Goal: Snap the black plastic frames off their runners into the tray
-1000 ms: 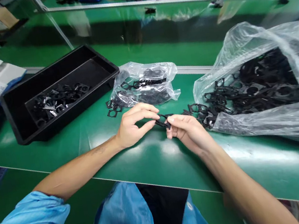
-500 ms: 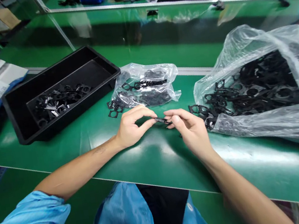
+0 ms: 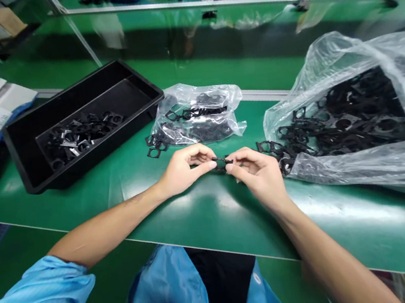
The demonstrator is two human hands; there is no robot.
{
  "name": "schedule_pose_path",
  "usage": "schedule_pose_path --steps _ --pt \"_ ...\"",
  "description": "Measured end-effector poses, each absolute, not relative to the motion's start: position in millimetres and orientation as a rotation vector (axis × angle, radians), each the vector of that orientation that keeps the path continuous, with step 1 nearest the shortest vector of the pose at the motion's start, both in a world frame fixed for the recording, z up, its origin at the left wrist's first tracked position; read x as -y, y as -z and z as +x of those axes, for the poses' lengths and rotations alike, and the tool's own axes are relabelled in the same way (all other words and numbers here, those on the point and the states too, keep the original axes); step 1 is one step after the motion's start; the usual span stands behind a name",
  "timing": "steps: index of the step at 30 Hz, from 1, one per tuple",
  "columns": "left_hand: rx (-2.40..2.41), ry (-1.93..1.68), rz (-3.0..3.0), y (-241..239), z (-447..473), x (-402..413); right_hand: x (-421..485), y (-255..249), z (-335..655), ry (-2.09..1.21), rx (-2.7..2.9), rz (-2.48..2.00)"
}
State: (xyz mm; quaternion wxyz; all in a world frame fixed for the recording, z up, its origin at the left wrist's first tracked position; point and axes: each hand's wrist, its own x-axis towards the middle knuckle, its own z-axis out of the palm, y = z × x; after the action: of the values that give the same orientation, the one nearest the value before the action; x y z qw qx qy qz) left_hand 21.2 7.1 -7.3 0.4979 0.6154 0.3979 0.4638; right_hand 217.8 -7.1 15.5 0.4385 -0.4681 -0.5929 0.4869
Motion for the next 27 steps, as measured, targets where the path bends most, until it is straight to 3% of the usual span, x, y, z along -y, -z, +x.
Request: schedule_pose_path --steps 27 --pt "-0.879 -0.923 1.138 2.1 16.2 -11.4 12.8 -14.3 212.5 -1.256 1.387 -1.217"
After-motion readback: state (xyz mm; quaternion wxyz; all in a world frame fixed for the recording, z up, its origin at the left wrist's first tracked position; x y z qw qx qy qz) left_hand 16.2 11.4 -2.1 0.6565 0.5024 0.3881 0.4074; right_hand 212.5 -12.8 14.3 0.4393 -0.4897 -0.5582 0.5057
